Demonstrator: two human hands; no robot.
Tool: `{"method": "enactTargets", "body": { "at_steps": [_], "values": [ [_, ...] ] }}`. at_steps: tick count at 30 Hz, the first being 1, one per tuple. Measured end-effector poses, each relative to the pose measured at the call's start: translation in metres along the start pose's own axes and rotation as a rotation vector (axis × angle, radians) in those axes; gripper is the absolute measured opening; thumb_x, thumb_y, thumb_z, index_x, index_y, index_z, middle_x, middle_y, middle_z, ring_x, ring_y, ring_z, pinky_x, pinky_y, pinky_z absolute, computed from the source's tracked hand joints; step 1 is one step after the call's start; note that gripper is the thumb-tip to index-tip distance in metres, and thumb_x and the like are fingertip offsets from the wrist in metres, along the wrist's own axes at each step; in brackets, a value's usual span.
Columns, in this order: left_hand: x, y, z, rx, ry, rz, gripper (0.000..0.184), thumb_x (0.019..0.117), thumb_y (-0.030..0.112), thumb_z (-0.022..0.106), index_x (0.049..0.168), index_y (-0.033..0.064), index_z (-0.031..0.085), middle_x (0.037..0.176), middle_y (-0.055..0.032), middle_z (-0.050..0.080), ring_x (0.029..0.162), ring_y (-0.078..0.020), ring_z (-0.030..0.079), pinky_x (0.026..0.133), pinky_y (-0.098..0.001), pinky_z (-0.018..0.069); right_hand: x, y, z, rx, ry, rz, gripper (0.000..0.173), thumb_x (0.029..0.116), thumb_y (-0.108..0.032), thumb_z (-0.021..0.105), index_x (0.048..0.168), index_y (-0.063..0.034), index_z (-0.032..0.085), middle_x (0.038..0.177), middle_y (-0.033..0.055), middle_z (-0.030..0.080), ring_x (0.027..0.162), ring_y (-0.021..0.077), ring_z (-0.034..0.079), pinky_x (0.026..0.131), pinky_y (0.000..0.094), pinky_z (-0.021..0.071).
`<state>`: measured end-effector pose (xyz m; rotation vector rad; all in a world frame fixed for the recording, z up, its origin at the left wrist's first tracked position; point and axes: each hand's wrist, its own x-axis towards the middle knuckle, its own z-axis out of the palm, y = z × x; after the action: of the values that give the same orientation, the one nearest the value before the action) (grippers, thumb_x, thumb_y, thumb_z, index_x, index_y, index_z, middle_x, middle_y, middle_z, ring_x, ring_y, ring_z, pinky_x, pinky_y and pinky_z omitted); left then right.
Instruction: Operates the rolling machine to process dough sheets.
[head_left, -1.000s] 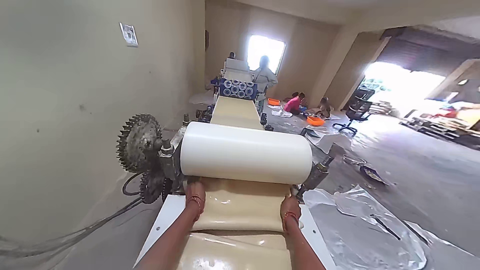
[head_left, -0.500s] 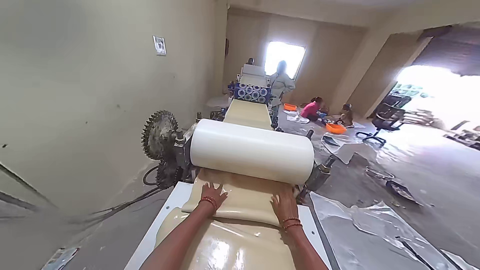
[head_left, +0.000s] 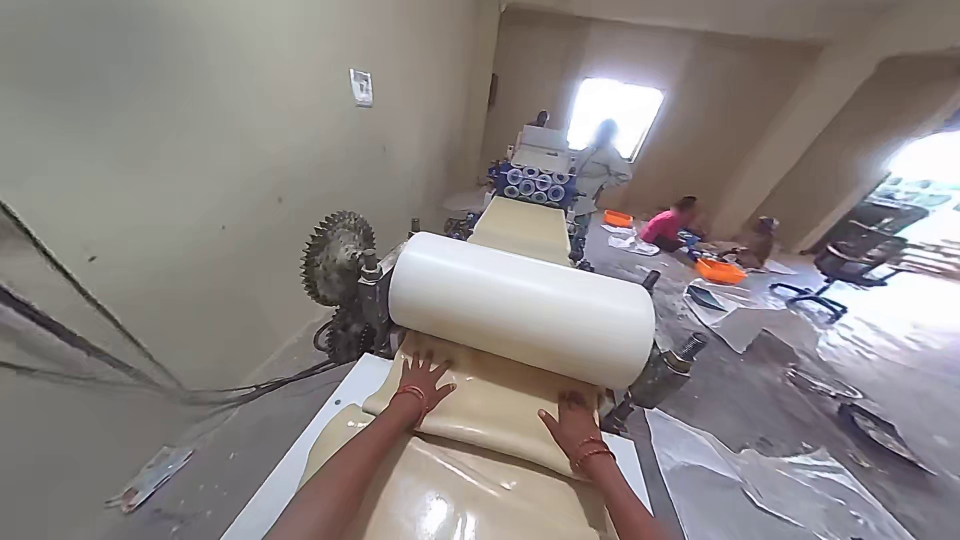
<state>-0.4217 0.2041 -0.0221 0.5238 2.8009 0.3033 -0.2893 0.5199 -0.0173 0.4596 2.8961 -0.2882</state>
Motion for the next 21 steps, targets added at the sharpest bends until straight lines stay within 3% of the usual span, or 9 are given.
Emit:
{"method": "enactTargets", "body": {
  "at_steps": [3, 9, 21],
  "values": [
    [0.003, -0.002, 0.005, 0.002, 0.030, -0.002, 0.067, 0.1004, 0.064, 0.045, 0.159, 0.0321, 0.038, 0.169, -0.0228, 0.016, 0.155, -0.0509, 0.008, 0.119, -0.0745, 0.0064, 0.004, 0.011, 0.012, -0.005, 0.059, -0.059, 0.081, 0.1055, -0.057, 0.041, 0.158, 0.0034, 0.032, 0.166, 0.0241, 0.029, 0.157, 0.0384, 0.019, 0.128, 0.0528, 0.0154],
    [0.007, -0.004, 0.008, 0.023, 0.040, 0.004, 0.065, 0.1021, 0.064, 0.040, 0.160, 0.0330, 0.035, 0.171, -0.0201, 0.011, 0.157, -0.0452, 0.005, 0.122, -0.0690, 0.0036, 0.006, 0.016, 0.017, -0.001, 0.108, -0.096, 0.081, 0.1073, -0.054, 0.036, 0.160, 0.0055, 0.024, 0.168, 0.0268, 0.020, 0.159, 0.0389, 0.012, 0.128, 0.0557, 0.0073],
    [0.018, -0.004, 0.012, 0.042, 0.123, 0.033, 0.064, 0.1045, 0.059, 0.037, 0.157, 0.0242, 0.042, 0.170, -0.0209, 0.015, 0.158, -0.0395, 0.008, 0.124, -0.0642, 0.0039, 0.011, 0.016, 0.018, -0.011, 0.096, -0.029, 0.087, 0.1050, -0.064, 0.029, 0.161, 0.0025, 0.024, 0.170, 0.0222, 0.018, 0.159, 0.0356, 0.012, 0.129, 0.0538, 0.0078]
  ]
}}
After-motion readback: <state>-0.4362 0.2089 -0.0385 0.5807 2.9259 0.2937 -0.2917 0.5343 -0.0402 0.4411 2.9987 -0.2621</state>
